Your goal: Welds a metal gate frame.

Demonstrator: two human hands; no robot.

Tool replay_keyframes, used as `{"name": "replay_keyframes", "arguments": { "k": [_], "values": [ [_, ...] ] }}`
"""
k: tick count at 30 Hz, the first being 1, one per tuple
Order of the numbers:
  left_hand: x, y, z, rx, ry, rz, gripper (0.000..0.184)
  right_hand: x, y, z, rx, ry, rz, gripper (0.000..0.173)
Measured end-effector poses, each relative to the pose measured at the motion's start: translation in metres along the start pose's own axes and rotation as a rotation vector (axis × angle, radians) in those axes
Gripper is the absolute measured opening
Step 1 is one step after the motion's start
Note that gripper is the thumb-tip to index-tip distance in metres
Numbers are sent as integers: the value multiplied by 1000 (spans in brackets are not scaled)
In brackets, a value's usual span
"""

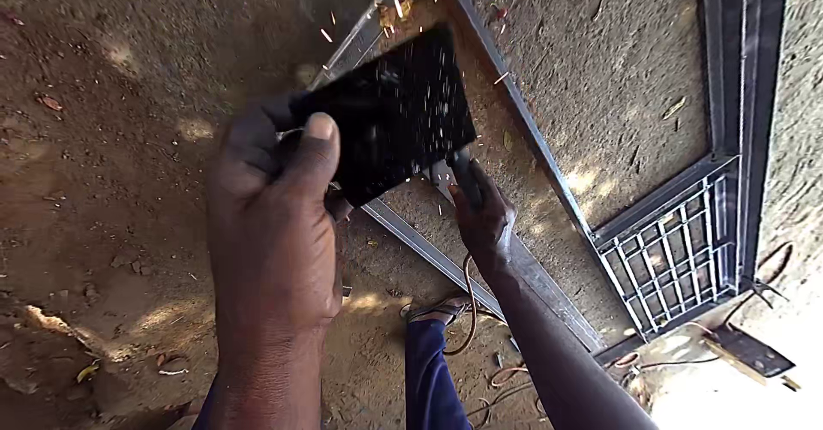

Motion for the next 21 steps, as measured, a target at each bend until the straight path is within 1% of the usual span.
{"name": "replay_keyframes", "arguments": {
  "k": [2, 4, 8, 14, 17, 21],
  "values": [
    [-3, 1, -2, -40, 122, 67, 19, 0, 1, -1, 20, -9, 1, 55],
    [-2, 3, -3, -49, 187, 128, 20, 3, 5, -2, 26, -7, 3, 55],
    [1, 5, -2, -49, 200, 171, 19, 7, 8, -3, 28, -37, 8, 53],
    [2, 4, 0, -49, 81, 174, 23, 10, 9, -1, 2, -53, -15, 53],
    [2, 3, 1, -26, -33, 107, 22, 12, 8, -1, -14, -51, -22, 52],
    [4, 0, 2, 59, -212, -3, 20, 11, 5, 0, -18, -39, -2, 49]
  ]
}}
Point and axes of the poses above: each hand's wrist, its own z-axis away from the middle knuckle, its own x-axis out of the palm, y = z × x, the point moved 1 cm from there along -z, towards the middle knuckle, and after that the axes turned 9 degrees about y, right-handed, at the moved point
